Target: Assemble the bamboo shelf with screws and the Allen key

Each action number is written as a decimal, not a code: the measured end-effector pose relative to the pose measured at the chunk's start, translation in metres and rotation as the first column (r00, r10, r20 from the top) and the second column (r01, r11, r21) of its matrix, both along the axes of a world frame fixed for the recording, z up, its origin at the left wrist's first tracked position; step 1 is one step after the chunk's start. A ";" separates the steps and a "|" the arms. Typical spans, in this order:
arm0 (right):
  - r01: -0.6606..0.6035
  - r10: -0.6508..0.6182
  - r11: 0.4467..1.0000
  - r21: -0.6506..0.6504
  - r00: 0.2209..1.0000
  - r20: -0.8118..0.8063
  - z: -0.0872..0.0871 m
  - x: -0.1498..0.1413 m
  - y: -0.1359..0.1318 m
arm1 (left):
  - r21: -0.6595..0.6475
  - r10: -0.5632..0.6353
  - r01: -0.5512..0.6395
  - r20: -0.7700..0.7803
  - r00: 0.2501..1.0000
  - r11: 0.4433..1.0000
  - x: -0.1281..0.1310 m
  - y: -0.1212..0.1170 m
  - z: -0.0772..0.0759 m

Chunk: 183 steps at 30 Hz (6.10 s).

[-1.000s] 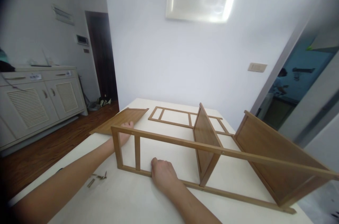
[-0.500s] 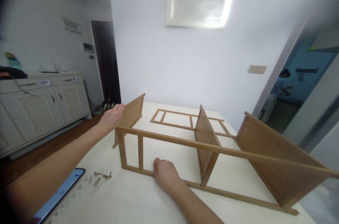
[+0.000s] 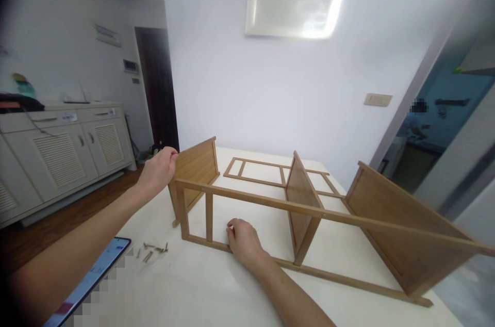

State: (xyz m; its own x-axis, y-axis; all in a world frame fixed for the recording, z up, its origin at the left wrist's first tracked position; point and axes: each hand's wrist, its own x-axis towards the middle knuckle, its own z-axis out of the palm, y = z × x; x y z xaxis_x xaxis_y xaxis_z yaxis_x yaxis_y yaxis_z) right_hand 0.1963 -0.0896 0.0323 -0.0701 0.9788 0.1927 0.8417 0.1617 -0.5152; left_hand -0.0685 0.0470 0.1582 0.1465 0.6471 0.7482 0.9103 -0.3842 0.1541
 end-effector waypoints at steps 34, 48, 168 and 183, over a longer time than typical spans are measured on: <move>-0.063 0.071 0.995 0.074 0.991 -0.110 -0.005 -0.001 -0.002 | -0.272 -0.285 0.827 0.848 0.448 0.491 0.029 -0.023 -0.022; -0.009 0.050 0.967 0.254 0.987 -0.153 0.012 -0.034 0.024 | -0.051 -0.112 0.992 0.992 0.064 0.115 0.046 -0.043 -0.025; -0.332 0.323 0.937 0.105 0.942 0.091 0.179 -0.005 0.033 | -0.505 -0.015 0.192 0.334 0.942 0.842 0.119 -0.161 -0.142; -0.318 0.314 0.944 0.086 0.948 0.060 0.179 -0.007 0.029 | -0.520 0.044 0.168 0.370 0.928 0.837 0.122 -0.162 -0.139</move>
